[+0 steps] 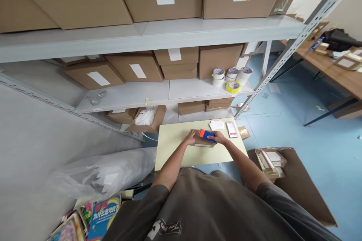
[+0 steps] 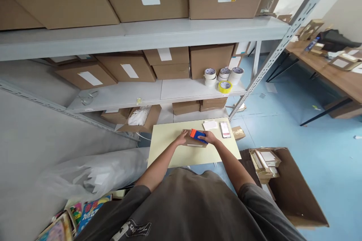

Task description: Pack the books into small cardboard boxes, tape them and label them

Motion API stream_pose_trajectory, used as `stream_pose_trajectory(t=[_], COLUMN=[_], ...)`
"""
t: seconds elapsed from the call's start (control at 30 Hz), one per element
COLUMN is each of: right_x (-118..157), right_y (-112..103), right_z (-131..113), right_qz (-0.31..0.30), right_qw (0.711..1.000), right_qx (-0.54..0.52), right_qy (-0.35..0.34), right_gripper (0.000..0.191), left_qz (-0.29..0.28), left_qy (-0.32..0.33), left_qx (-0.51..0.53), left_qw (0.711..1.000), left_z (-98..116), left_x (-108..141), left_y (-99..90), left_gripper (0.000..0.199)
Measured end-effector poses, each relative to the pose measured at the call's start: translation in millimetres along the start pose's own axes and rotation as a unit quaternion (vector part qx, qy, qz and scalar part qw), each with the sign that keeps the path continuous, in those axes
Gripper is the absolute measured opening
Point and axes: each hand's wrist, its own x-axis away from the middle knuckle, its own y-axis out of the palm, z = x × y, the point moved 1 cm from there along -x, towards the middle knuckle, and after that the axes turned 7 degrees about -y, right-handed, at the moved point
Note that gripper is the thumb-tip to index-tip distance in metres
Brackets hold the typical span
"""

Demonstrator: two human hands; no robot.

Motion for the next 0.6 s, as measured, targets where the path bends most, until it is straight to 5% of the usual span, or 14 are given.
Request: stream_pose_trajectory(t=[0.2, 0.37, 0.6], right_x=[2, 6, 8], right_y=[6, 9, 13], right_z=[5, 6, 4], right_qz=[0.013, 0.014, 0.031], right_qw=[1.000, 1.000, 0.999], right_qx=[0.016, 0.003, 0.012], right_qy=[0.006, 0.014, -0.008], right_gripper=[0.047, 0.049, 0.047], left_qz=[0.111, 0.000, 0.057], left_qy=[0.026, -0.005, 0.010], left_qx=[0.166, 0.279, 0.289], left_qw=[0.980, 0.960, 0.956], left_z=[3, 10, 15], left_x=[6, 5, -1], left_y=[-6.1, 10.2, 18.6], left_gripper=[0.043, 0.045, 0.043])
